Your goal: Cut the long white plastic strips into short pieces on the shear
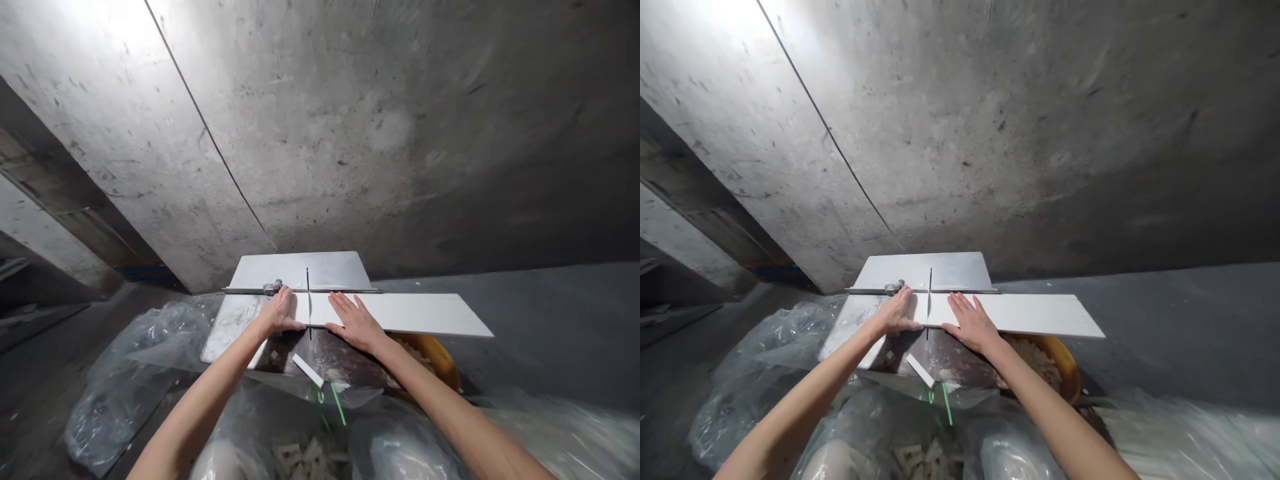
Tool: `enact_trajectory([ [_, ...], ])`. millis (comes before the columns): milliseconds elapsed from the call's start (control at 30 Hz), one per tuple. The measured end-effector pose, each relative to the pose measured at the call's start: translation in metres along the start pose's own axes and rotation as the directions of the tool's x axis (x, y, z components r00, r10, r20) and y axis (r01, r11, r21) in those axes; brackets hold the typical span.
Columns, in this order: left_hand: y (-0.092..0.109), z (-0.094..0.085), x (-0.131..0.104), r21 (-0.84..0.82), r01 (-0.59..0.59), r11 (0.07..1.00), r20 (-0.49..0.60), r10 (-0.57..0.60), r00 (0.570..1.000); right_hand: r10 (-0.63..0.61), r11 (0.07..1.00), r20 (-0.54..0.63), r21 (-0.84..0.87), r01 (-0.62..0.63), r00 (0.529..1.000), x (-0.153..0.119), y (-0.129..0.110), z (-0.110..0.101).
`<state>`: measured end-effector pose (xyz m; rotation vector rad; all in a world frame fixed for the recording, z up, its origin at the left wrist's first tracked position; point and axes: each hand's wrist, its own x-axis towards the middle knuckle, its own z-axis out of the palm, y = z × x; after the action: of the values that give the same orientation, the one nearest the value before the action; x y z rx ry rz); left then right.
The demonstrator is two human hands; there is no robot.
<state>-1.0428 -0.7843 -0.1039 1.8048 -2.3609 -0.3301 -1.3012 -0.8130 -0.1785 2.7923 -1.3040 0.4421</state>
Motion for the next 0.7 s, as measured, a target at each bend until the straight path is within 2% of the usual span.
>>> enact_trajectory([
  [167,0.015,0.009,-0.046,0.000,-0.007,1.000,0.047,0.007,0.999,-0.046,0.999,-0.109,-0.016,0.045,0.993,-0.053,-0.027,0.006],
  [267,0.024,0.009,-0.076,0.072,0.000,0.997,0.083,-0.006,0.996,-0.069,0.998,-0.154,-0.017,0.068,0.986,-0.081,-0.030,0.005],
  [367,0.035,0.008,-0.117,0.122,-0.095,0.988,0.124,0.080,0.989,-0.075,0.997,-0.159,-0.007,0.074,0.984,-0.095,-0.028,0.002],
  [467,0.049,0.009,-0.165,0.044,-0.271,0.961,0.203,0.257,0.945,-0.070,0.997,-0.145,0.018,0.074,0.987,-0.086,-0.041,0.000],
  [567,0.054,0.014,-0.205,-0.081,-0.386,0.919,0.275,0.393,0.878,-0.074,0.996,-0.117,0.049,0.080,0.990,-0.059,-0.076,0.002],
  [633,0.046,0.019,-0.217,-0.120,-0.372,0.920,0.257,0.391,0.884,-0.065,0.995,-0.104,0.066,0.072,0.992,-0.040,-0.099,0.004],
  [700,0.031,0.022,-0.214,-0.115,-0.290,0.950,0.169,0.306,0.937,-0.052,0.994,-0.110,0.089,0.061,0.993,-0.030,-0.113,0.005],
])
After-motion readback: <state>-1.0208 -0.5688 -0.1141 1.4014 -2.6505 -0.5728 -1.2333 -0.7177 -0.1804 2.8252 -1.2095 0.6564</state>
